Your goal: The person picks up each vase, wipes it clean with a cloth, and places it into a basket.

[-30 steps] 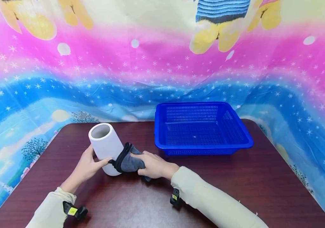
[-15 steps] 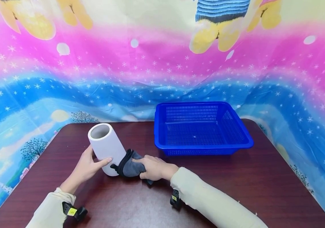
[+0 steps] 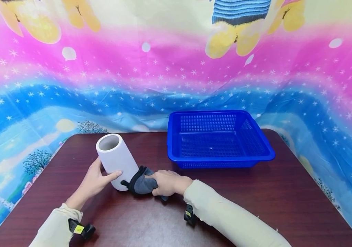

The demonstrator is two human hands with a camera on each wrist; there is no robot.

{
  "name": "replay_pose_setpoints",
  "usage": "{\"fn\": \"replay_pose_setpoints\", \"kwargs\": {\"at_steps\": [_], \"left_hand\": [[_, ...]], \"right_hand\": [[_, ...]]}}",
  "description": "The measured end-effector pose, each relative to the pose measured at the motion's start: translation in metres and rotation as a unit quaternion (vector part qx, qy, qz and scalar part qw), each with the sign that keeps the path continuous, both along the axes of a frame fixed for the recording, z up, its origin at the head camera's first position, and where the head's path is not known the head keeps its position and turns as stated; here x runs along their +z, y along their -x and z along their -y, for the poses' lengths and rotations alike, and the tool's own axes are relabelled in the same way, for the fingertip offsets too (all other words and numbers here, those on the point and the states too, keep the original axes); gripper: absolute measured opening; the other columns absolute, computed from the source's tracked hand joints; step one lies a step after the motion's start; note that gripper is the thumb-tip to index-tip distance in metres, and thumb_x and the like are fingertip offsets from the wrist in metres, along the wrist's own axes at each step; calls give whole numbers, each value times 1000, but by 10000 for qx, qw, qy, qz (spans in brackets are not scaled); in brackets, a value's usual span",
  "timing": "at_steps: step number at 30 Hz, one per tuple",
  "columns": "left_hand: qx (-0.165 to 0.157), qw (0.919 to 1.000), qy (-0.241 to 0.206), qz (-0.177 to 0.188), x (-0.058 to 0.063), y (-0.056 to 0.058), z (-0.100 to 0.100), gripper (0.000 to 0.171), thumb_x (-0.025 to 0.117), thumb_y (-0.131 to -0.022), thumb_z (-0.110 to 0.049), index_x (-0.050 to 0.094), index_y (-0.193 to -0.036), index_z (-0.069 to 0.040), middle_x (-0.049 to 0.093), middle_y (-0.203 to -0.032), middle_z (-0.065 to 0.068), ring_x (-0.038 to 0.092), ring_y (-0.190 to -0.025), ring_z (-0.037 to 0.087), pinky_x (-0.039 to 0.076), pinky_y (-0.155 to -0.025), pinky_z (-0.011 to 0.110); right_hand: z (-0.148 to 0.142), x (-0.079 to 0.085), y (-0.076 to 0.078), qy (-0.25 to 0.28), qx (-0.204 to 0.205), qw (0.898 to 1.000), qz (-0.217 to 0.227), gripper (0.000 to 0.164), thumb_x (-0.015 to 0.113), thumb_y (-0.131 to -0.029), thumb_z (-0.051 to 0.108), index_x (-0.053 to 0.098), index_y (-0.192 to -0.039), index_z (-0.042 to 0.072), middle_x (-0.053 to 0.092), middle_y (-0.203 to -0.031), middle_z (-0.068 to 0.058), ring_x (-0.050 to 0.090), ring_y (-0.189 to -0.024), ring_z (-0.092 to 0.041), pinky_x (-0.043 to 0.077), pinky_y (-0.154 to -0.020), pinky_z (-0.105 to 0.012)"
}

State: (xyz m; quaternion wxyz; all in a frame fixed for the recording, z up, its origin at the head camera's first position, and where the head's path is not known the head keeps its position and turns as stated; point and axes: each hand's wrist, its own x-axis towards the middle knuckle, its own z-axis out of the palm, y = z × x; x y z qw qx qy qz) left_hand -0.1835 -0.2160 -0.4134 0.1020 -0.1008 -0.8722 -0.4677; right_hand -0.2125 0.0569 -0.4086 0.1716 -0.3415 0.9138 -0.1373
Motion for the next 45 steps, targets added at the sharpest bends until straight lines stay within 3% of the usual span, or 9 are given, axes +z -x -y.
{"fn": "replay_pose_setpoints", "kwargs": {"at_steps": [13, 24, 31, 37, 45], "left_hand": [[-14, 10000, -23, -5, -1, 0, 1, 80, 85, -82, -27, 40, -148, -17, 60, -138, 13, 62, -122, 35, 53, -99, 59], [57, 10000, -5, 41, 0, -2, 0, 80, 85, -82, -27, 40, -147, -16, 61, -137, 14, 62, -122, 35, 52, -100, 59], [95, 9999, 28, 51, 0, -2, 0, 81, 85, -81, -27, 40, -147, -15, 61, -137, 15, 62, -122, 35, 52, -101, 58], [101, 9999, 53, -4, 0, -2, 0, 81, 85, -81, -26, 40, -147, -15, 61, -136, 15, 63, -122, 35, 52, -101, 58], [33, 10000, -14, -73, 0, 0, -1, 80, 85, -81, -25, 41, -147, -15, 61, -136, 14, 63, -121, 34, 53, -100, 58]], "right_hand": [[1, 1, 1, -94, 27, 9999, 65, 62, 73, -88, 28, 54, -147, 31, 65, -137, 0, 61, -114, -12, 50, -94, -30], [-6, -2, 1, 188, 7, 9993, 315, 62, 69, -88, 24, 53, -148, 28, 62, -142, 0, 58, -114, -10, 49, -95, -30], [-12, -3, 0, 375, -8, 9988, 322, 65, 72, -86, 22, 53, -148, 29, 68, -126, -1, 57, -97, -10, 47, -84, -27], [-18, -3, -3, 355, -49, 9990, 249, 66, 71, -86, 24, 52, -148, 32, 66, -130, -5, 58, -109, -13, 48, -93, -31], [-24, -1, -3, 406, -60, 9989, 232, 67, 70, -86, 23, 51, -148, 35, 65, -128, -6, 57, -106, -12, 48, -89, -31]]}}
